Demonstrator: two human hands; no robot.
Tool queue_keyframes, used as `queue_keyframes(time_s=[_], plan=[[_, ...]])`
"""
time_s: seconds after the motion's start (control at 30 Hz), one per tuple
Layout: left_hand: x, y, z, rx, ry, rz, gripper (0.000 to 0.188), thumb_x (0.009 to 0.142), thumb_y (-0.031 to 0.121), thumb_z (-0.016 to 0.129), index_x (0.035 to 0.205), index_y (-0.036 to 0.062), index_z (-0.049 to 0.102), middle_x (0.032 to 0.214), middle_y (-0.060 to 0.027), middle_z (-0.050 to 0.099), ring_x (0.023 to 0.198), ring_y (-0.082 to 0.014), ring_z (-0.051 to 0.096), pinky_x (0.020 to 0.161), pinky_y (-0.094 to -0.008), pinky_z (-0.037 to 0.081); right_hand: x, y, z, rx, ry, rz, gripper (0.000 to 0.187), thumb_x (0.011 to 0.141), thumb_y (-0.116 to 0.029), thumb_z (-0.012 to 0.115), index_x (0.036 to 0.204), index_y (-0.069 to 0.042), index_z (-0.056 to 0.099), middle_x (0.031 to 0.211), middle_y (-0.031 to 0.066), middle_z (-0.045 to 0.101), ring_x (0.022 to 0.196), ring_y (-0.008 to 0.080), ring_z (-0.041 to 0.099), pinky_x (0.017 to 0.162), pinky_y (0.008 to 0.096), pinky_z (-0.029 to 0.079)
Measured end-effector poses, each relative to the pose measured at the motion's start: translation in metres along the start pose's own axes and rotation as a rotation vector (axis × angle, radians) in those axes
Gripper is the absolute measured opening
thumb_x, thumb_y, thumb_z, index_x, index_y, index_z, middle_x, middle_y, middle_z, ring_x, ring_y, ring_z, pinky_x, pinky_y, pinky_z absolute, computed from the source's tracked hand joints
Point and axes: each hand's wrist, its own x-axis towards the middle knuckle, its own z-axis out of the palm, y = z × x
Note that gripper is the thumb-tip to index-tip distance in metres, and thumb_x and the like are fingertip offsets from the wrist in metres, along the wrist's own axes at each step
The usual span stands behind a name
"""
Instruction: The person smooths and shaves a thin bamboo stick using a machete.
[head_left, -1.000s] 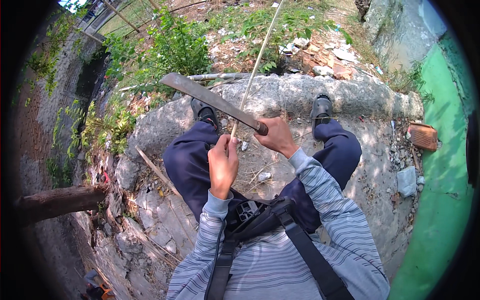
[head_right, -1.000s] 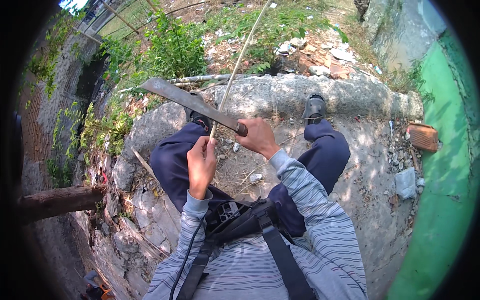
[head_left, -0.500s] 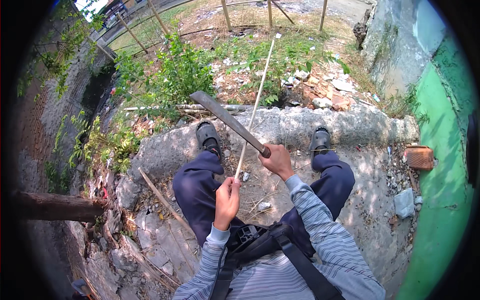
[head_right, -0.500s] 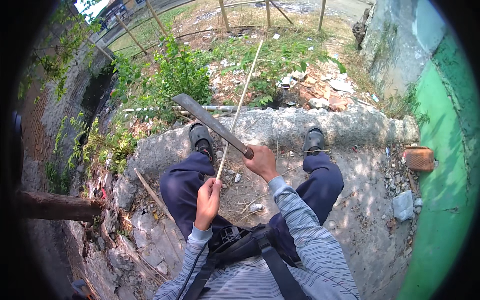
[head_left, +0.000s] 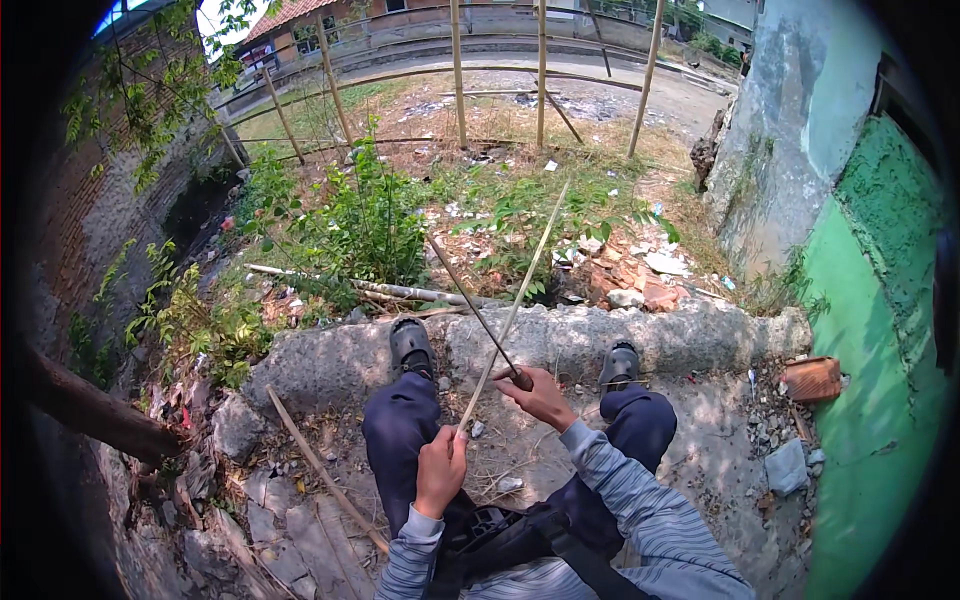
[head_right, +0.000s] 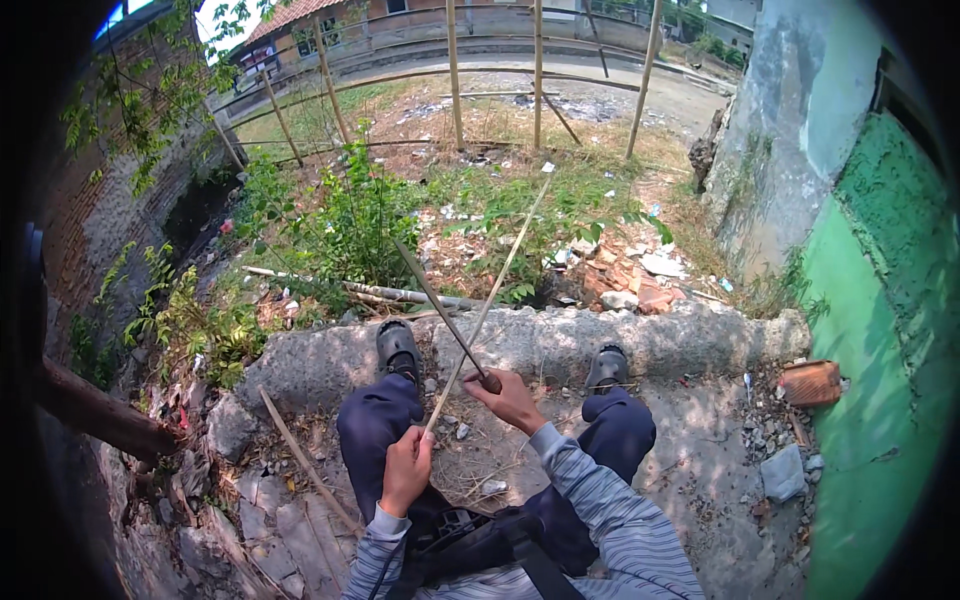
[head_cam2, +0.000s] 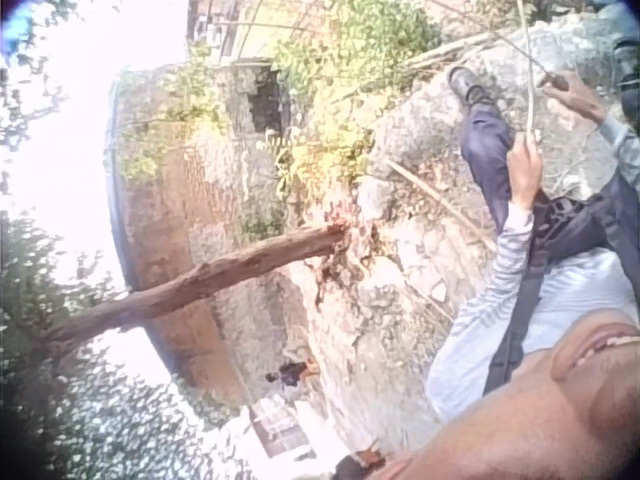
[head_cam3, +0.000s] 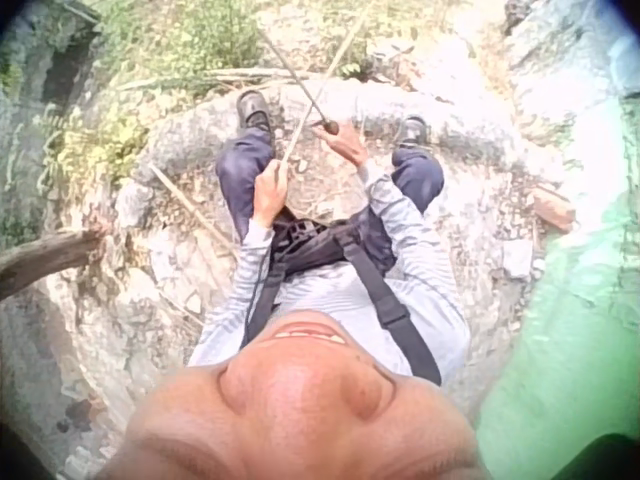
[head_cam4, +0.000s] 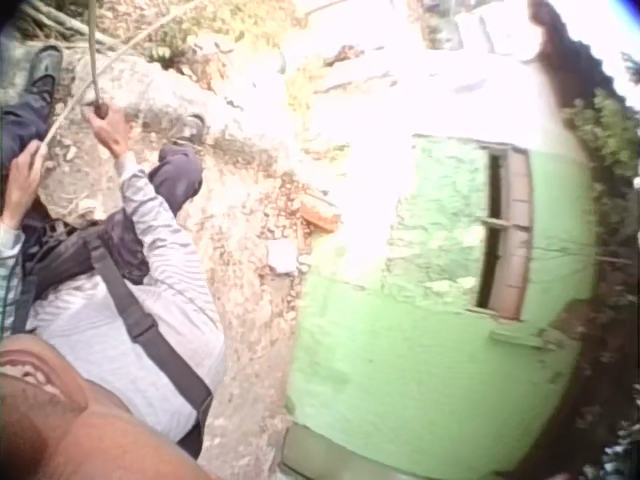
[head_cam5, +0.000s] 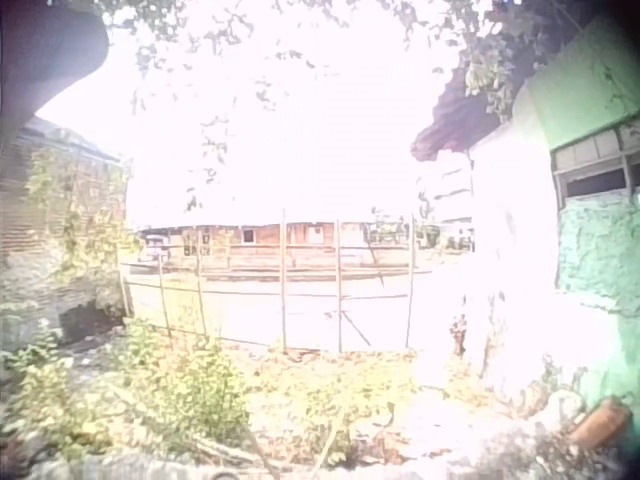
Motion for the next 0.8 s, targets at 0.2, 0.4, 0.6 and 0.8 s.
queue_keyframes(time_s=[0.2, 0.4, 0.6, 0.8], plan=[[-0.010, 0.014, -0.004, 0.016, -0.110, 0.006, 0.014, 0.102, 0.014, 0.062, 0.100, 0.0008, 0.063, 0.070, -0.0195, 0.060, 0.060, -0.0341, 0.060, 0.057, -0.0409, 0.043, 0.004, -0.042, -0.012, 0.149, 0.058, 0.090, 0.030, 0.095, -0.030, 0.076, 0.086, -0.003, 0.067, 0.062, -0.0046, 0.053, 0.051, 0.0045, 0.045, 0.046, 0.0264, 0.033], [-0.016, 0.026, -0.032, -0.034, -0.182, -0.027, 0.048, 0.097, 0.015, 0.072, 0.140, 0.0023, 0.055, 0.114, -0.0108, 0.066, 0.093, -0.0147, 0.065, 0.080, -0.0286, 0.054, 0.003, -0.029, -0.021, 0.294, 0.127, 0.103, 0.034, 0.094, -0.031, 0.079, 0.077, -0.005, 0.066, 0.059, -0.0039, 0.054, 0.049, 0.0058, 0.048, 0.045, 0.0267, 0.035], [-0.049, 0.068, -0.111, 0.112, 0.052, -0.019, 0.039, 0.094, 0.013, 0.071, 0.130, 0.0019, 0.062, 0.127, -0.0148, 0.064, 0.117, -0.0288, 0.064, 0.094, -0.0401, 0.050, 0.002, -0.020, -0.032, 0.247, 0.174, 0.037, 0.034, 0.093, -0.031, 0.079, 0.077, -0.004, 0.066, 0.058, -0.0037, 0.054, 0.049, 0.0061, 0.048, 0.045, 0.0273, 0.035], [-0.010, 0.090, -0.100, 0.157, -0.129, 0.077, 0.038, 0.096, 0.015, 0.070, 0.130, 0.0019, 0.062, 0.126, -0.0159, 0.065, 0.116, -0.0299, 0.064, 0.095, -0.0408, 0.050, 0.008, -0.035, -0.048, 0.443, 0.179, 0.079, 0.029, 0.093, -0.025, 0.080, 0.083, -0.004, 0.062, 0.056, -0.0040, 0.050, 0.043, 0.0057, 0.045, 0.040, 0.0254, 0.032]])
